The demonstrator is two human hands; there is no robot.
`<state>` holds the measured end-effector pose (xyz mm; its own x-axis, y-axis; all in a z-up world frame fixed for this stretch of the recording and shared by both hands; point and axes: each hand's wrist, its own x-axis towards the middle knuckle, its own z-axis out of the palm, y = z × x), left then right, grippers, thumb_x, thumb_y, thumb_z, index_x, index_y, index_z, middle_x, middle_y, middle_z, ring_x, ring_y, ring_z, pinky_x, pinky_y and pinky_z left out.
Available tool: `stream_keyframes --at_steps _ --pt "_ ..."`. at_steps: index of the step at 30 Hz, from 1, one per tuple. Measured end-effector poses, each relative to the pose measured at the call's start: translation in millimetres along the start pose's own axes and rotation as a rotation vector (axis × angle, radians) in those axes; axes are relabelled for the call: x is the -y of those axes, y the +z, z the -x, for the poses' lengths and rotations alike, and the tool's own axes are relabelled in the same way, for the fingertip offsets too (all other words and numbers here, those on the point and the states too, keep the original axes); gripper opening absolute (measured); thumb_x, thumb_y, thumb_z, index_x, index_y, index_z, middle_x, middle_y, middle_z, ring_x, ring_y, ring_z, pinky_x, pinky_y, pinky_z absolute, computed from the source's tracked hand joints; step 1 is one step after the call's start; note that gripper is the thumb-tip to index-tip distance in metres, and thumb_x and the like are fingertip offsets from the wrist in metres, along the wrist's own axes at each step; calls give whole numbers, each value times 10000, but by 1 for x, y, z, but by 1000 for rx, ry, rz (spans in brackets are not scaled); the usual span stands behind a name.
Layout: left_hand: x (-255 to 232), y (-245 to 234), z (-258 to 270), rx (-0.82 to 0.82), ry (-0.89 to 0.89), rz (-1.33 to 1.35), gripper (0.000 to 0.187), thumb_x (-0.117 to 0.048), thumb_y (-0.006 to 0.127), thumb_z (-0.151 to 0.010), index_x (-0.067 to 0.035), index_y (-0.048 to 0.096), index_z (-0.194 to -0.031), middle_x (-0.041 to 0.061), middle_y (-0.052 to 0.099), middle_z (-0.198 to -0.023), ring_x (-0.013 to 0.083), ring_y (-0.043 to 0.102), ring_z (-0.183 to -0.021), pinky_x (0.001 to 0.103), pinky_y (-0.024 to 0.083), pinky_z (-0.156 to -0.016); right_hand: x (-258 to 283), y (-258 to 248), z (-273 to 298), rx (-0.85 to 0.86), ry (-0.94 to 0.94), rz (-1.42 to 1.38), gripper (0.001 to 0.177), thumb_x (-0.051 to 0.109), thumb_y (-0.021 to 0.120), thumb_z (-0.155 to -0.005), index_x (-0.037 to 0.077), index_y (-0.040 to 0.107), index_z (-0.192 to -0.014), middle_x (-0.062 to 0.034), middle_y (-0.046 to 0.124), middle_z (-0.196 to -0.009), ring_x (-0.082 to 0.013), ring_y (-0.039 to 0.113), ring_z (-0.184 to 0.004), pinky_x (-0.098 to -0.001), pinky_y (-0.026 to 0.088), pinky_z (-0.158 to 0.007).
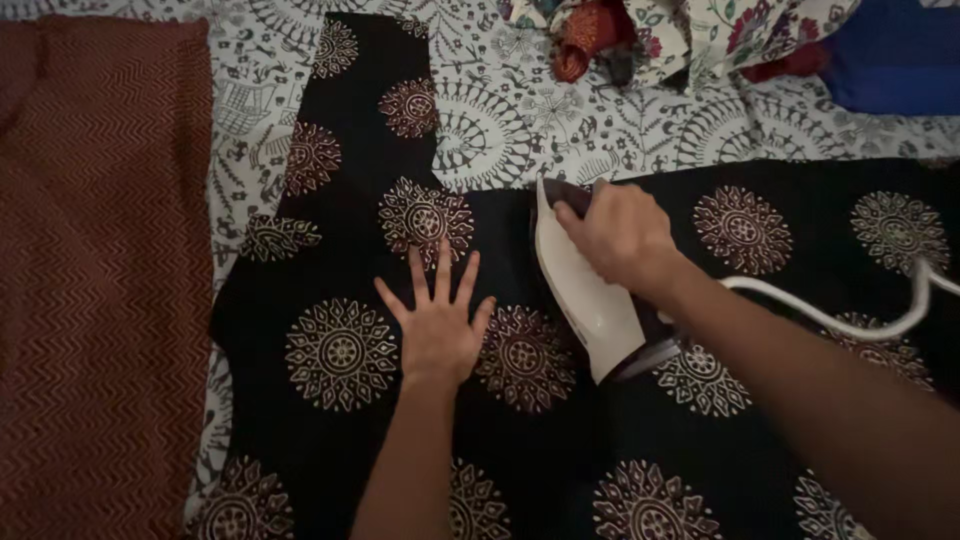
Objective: The person irons a large piece of black fabric with a gold circular pattern, which is laid out on a bed. They use a white electric iron, moving it back and forth across the surface while using their left hand to hold the fabric flat.
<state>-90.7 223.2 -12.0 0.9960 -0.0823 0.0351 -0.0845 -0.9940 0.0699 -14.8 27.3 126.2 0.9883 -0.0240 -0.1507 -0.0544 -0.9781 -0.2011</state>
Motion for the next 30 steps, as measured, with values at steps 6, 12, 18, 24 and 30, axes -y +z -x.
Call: stream_keyframes --at_steps 6,12,18,24,30 --pt "14 -14 -29 125 1 9 713 -676 223 -981 -375 85 -1613 18 -53 -1704 371 -59 -1540 796 -19 -1109 9 6 -29 -43 -39 80 718 473 566 -1009 -31 397 -1490 -163 729 -723 -339 740 -708 -444 605 -709" --pt "27 -20 -35 162 75 7 723 -676 227 -1001 -365 78 -1637 19 -47 -1714 383 -69 -1561 780 -18 -1142 26 -5 -25 123 34 -14 502 427 503 -1030 174 521 -1464 -213 743 -845 -340 757 -645 -442 631 -675" --pt "53 -29 -41 330 179 -35 694 -632 208 -1019 -375 -9 -1626 -34 -128 -1717 318 -116 -1568 728 -26 -1171 46 -18 16 150 145 -136 528 406 534 -989 212 493 -1478 -178 758 -825 -310 757 -608 -423 647 -603" --pt "73 -20 -44 341 279 -200 687 -568 196 -1045 -330 -45 -1642 -41 -117 -1720 264 -84 -1573 647 -34 -1215 62 -6 80 151 237 -208 550 441 555 -985 245 481 -1494 -166 747 -736 -297 731 -547 -413 629 -585" --pt "81 -13 -41 334 291 -176 703 -584 189 -1046 -277 -25 -1641 -24 -128 -1729 235 -96 -1571 560 -34 -1231 79 7 136 237 307 -163 620 474 560 -991 199 404 -1525 -173 714 -623 -297 716 -510 -432 608 -563"
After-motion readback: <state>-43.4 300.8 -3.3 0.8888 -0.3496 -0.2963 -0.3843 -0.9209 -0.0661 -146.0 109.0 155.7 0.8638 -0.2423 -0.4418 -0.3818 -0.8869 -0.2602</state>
